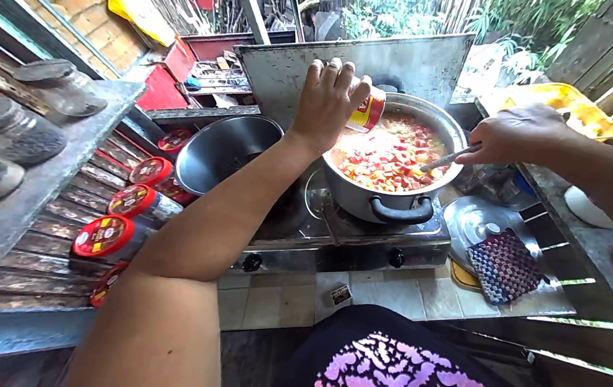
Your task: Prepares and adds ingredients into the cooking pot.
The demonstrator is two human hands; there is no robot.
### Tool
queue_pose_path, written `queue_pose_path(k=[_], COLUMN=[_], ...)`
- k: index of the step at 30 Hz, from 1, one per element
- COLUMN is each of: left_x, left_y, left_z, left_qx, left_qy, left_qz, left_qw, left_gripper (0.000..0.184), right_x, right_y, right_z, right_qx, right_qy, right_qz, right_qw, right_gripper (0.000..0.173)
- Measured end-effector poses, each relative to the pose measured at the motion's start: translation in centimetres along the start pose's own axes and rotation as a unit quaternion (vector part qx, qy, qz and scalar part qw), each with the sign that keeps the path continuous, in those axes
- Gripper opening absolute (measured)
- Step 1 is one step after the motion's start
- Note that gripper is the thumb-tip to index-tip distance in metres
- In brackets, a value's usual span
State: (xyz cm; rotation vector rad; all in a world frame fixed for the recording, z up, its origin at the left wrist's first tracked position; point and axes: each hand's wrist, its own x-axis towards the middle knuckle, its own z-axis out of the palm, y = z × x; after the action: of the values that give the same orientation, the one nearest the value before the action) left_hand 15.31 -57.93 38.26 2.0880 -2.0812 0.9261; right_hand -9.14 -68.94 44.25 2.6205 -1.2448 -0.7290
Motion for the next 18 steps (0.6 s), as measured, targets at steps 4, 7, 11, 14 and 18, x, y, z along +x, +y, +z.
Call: queue_pose_path(k=[4, 7, 11, 14, 18], left_x=[-0.4, -0.7, -0.7, -0.6, -0.5], left_y=[-0.4, -0.7, -0.9, -1.0, -1.1], left_z=[0.1, 0.4, 0.2, 0.0, -0.2], left_qx=[-0.002, 0.013, 0.006, 0.005, -0.008], left_qy=[0.014, 0.024, 0.019, 0.016, 0.022], left_qz=[0.001, -0.002, -0.007, -0.01, -0.01], left_qw=[1.0, 1.0, 1.0, 1.0, 1.0], left_gripper=[0.051, 0.052, 0.051, 0.049, 0.055], right_x=[10.5, 12.0, 7.7, 6.4, 3.7], right_y=[8.2, 10.3, 8.9, 9.5, 8.3], right_z=[9.5, 10.3, 6.5, 5.6, 3.7], right_qx=[0.022, 0.042, 0.097, 0.143, 0.12], right_qy=[0.099, 0.075, 0.025, 0.042, 0.108], right_qz=[-0.107, -0.087, -0.08, -0.067, 0.025], right_qw=[0.989, 0.992, 0.992, 0.986, 0.987], right_gripper=[0.064, 0.062, 0.045, 0.043, 0.045])
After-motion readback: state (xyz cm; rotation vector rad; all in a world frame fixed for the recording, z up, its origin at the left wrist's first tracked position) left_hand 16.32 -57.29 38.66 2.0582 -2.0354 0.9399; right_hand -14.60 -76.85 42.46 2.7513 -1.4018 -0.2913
